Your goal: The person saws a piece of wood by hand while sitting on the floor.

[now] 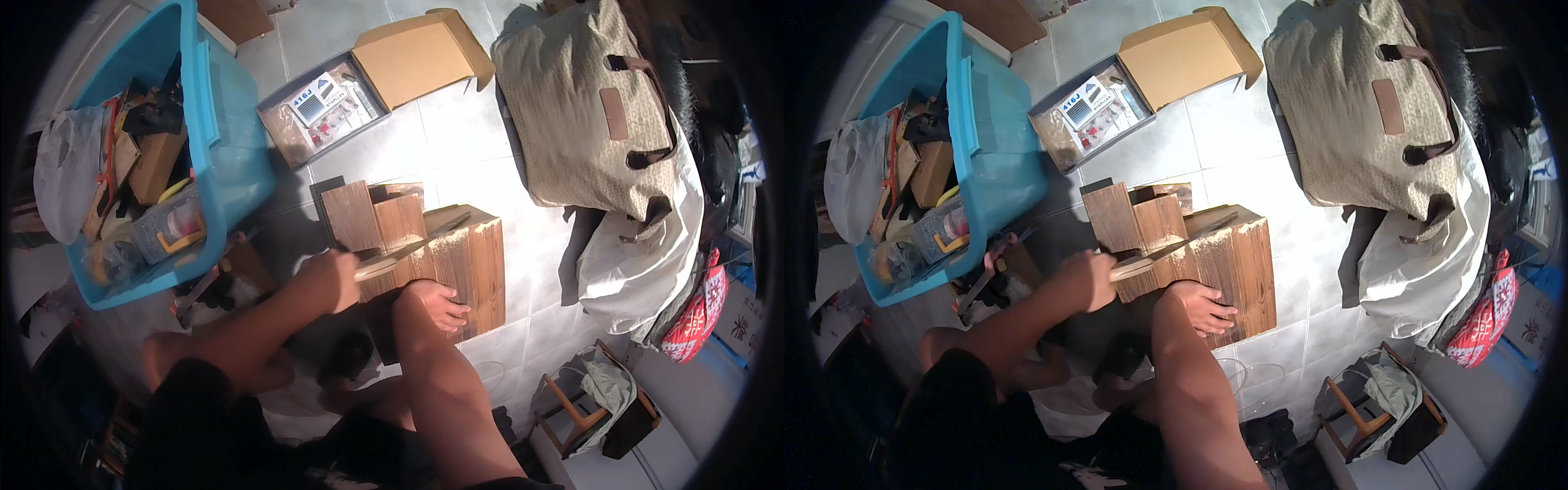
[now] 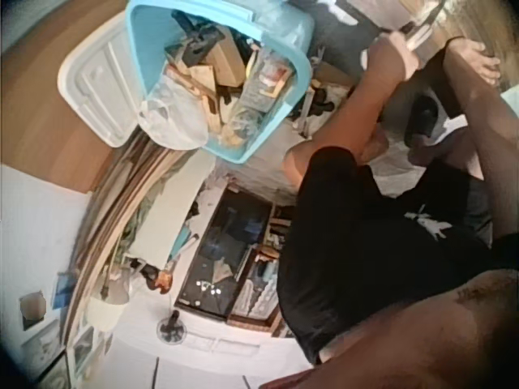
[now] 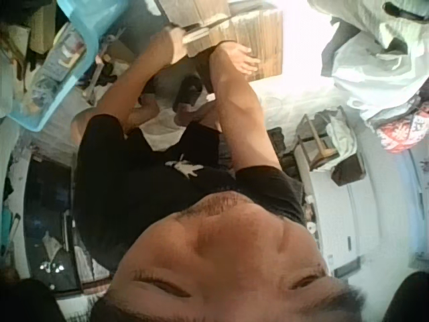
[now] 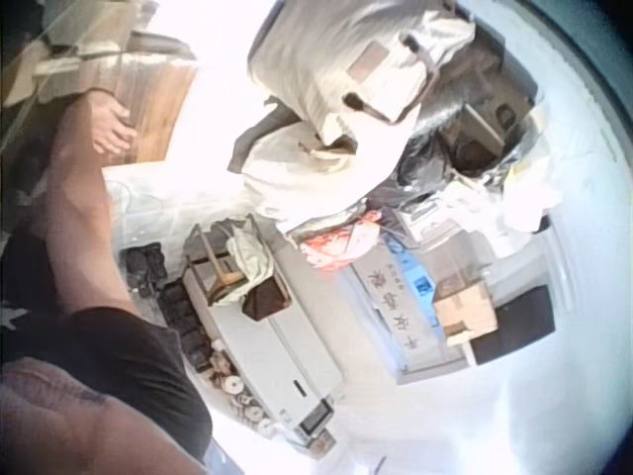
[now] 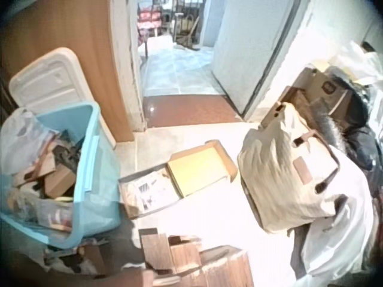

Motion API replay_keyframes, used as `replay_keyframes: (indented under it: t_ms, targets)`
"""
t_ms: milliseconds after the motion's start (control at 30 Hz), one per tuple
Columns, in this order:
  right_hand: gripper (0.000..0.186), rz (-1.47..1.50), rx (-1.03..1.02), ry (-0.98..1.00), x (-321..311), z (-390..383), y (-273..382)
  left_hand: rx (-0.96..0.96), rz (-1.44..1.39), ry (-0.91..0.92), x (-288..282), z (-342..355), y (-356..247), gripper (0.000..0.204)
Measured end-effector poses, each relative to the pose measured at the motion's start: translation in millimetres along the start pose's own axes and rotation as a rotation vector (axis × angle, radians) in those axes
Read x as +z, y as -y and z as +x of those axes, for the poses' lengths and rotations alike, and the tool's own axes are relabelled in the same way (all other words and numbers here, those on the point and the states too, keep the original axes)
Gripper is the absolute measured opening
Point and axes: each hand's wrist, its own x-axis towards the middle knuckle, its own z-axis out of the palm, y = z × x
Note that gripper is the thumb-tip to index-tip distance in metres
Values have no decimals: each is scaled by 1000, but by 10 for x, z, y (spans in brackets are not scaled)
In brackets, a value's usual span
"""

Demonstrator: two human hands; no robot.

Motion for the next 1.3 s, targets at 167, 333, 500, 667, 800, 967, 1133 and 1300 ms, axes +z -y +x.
replay_keyframes:
  t_ms: [167, 333, 500, 667, 800, 967, 1133, 1300]
  targets:
    - [66, -92, 8, 14, 75, 219, -135, 28, -161, 39, 66, -131, -112, 24]
    - [66, -143, 34, 13, 76, 173, -105, 0, -147, 137, -236, -475, 184, 20]
    - [66, -117, -15, 46, -9, 68, 22, 60, -157, -54, 167, 322, -151, 23]
    - [66, -147, -4, 29, 4, 156, -42, -40, -154, 88, -44, -193, 42, 21]
    - [66, -134, -14, 40, 21, 161, -70, -43, -99, 99, -71, -478, 318, 24]
    - [66, -128, -51, 83, 3, 48, -80, 34, -168, 75, 168, 408, -144, 24]
    - [66, -193, -8, 62, 98, 251, -209, -97, -179, 185, -121, -178, -41, 25]
    - [66, -197, -10, 101, -44, 95, -67, -167, -86, 233, -324, -620, 260, 26]
